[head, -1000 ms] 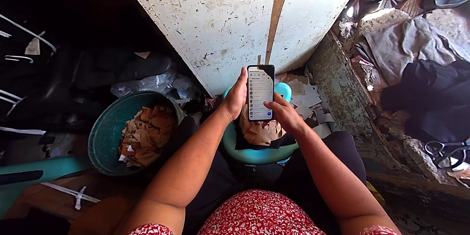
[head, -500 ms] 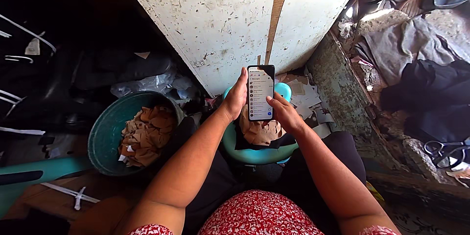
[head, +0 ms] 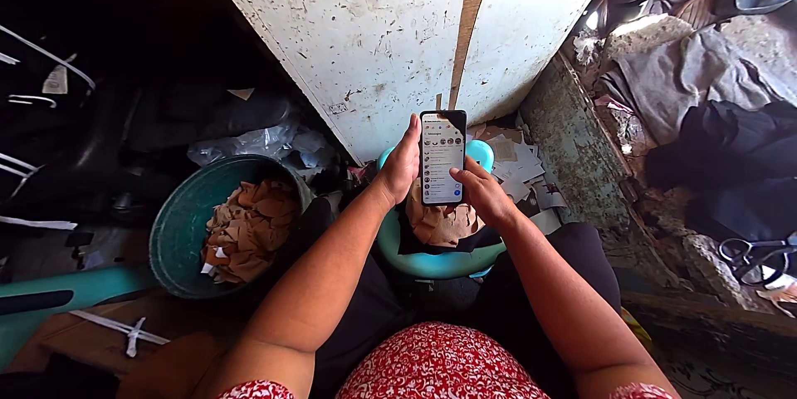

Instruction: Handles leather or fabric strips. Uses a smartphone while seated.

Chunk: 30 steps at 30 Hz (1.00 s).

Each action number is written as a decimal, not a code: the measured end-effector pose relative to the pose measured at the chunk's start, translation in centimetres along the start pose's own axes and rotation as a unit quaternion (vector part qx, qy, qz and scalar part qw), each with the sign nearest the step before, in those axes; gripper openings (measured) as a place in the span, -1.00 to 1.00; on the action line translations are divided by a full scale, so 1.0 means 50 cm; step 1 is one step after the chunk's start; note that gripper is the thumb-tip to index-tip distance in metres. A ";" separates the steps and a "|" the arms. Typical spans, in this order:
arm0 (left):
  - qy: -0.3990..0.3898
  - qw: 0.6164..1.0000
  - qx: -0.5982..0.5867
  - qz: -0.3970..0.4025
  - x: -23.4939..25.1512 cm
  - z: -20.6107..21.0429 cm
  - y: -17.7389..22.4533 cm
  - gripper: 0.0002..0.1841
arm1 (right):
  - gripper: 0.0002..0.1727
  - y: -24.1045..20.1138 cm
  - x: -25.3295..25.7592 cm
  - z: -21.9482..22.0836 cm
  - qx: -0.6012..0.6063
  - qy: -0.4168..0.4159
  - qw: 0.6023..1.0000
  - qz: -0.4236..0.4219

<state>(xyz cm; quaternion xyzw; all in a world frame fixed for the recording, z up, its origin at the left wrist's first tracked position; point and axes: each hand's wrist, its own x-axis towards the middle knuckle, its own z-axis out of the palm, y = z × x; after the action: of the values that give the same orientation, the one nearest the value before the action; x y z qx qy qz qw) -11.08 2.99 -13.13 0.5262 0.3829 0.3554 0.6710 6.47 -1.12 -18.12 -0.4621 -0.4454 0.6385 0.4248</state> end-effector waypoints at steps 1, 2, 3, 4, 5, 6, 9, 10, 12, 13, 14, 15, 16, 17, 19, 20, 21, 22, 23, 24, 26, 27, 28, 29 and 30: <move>-0.001 1.000 0.000 0.002 0.002 -0.001 -0.002 -0.14 | -0.59 0.000 0.000 -0.001 0.000 -0.001 1.000 0.000; -0.006 1.000 0.001 0.005 0.004 -0.003 -0.003 -0.13 | -0.59 0.000 0.000 -0.001 -0.002 0.000 1.000 -0.001; -0.015 1.000 0.001 0.006 0.008 -0.006 -0.005 -0.13 | -0.58 0.001 0.000 -0.001 -0.004 0.001 1.000 -0.001; -0.019 1.000 0.000 0.007 0.010 -0.007 -0.006 -0.13 | -0.59 0.001 0.001 -0.001 -0.005 0.002 1.000 0.000; -0.017 1.000 -0.001 0.008 0.009 -0.006 -0.005 -0.13 | -0.59 0.001 0.001 -0.001 -0.004 0.002 1.000 0.000; -0.011 1.000 -0.002 0.008 0.008 -0.004 -0.005 -0.13 | -0.59 0.001 0.001 -0.001 -0.003 0.002 1.000 -0.001; -0.018 1.000 -0.005 0.007 0.006 -0.005 -0.004 -0.14 | -0.59 0.001 0.001 -0.001 -0.005 0.000 1.000 0.001; -0.008 1.000 -0.005 0.005 0.002 -0.001 -0.002 -0.14 | -0.59 0.000 0.000 0.000 -0.006 0.001 1.000 0.001; -0.002 1.000 -0.007 0.002 -0.001 0.001 0.000 -0.15 | -0.59 0.000 0.000 0.000 -0.007 0.004 1.000 0.001; -0.003 1.000 -0.008 0.002 -0.001 0.000 -0.001 -0.14 | -0.59 0.000 0.000 0.001 -0.006 0.004 1.000 0.002; -0.004 1.000 -0.008 0.002 -0.001 0.000 -0.002 -0.15 | -0.59 0.000 -0.001 0.001 -0.006 0.004 1.000 0.002; -0.004 1.000 -0.009 0.003 0.000 0.000 -0.002 -0.15 | -0.59 0.000 -0.001 0.001 -0.005 0.003 1.000 0.001; -0.006 1.000 -0.012 0.003 0.000 0.000 -0.002 -0.15 | -0.59 0.000 -0.001 0.001 -0.004 0.003 1.000 0.001; -0.005 1.000 -0.014 0.004 0.000 0.000 -0.002 -0.16 | -0.59 -0.001 -0.001 0.001 -0.003 0.003 1.000 0.000; -0.007 1.000 -0.016 0.005 0.000 0.000 -0.003 -0.17 | -0.60 0.001 -0.001 0.001 -0.001 0.003 1.000 0.001; -0.005 1.000 -0.014 0.005 0.000 0.001 -0.003 -0.17 | -0.60 0.001 0.000 0.001 0.000 0.004 1.000 0.002; -0.005 1.000 -0.014 0.006 0.000 0.002 -0.004 -0.17 | -0.60 0.001 0.000 0.000 0.000 0.004 1.000 0.004; -0.007 1.000 -0.014 0.006 0.000 0.002 -0.004 -0.18 | -0.60 0.002 0.000 0.000 0.001 0.005 1.000 0.004; -0.008 1.000 -0.015 0.005 0.000 0.002 -0.004 -0.18 | -0.60 0.002 0.000 0.000 0.001 0.005 1.000 0.005; -0.008 1.000 -0.014 0.005 0.001 0.002 -0.004 -0.18 | -0.60 0.002 0.000 0.000 0.002 0.006 1.000 0.005; -0.005 1.000 -0.013 0.005 0.001 0.002 -0.005 -0.18 | -0.60 0.001 0.000 0.000 0.000 0.008 1.000 0.007; -0.004 1.000 -0.012 0.005 0.001 0.003 -0.006 -0.18 | -0.60 0.001 0.000 0.001 -0.001 0.011 1.000 0.008; -0.004 1.000 -0.011 0.006 0.001 0.003 -0.006 -0.17 | -0.60 0.001 -0.001 0.001 -0.002 0.013 1.000 0.010; -0.006 1.000 -0.011 0.007 0.001 0.002 -0.007 -0.16 | -0.60 0.000 -0.001 0.001 -0.003 0.013 1.000 0.012; -0.008 1.000 -0.013 0.007 0.001 0.000 -0.008 -0.16 | -0.60 0.001 -0.001 0.001 -0.003 0.013 1.000 0.011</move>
<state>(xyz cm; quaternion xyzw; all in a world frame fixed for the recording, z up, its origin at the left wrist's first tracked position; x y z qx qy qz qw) -11.01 2.94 -13.52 0.5232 0.3691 0.3606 0.6782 6.41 -1.18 -18.13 -0.4766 -0.4362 0.6360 0.4221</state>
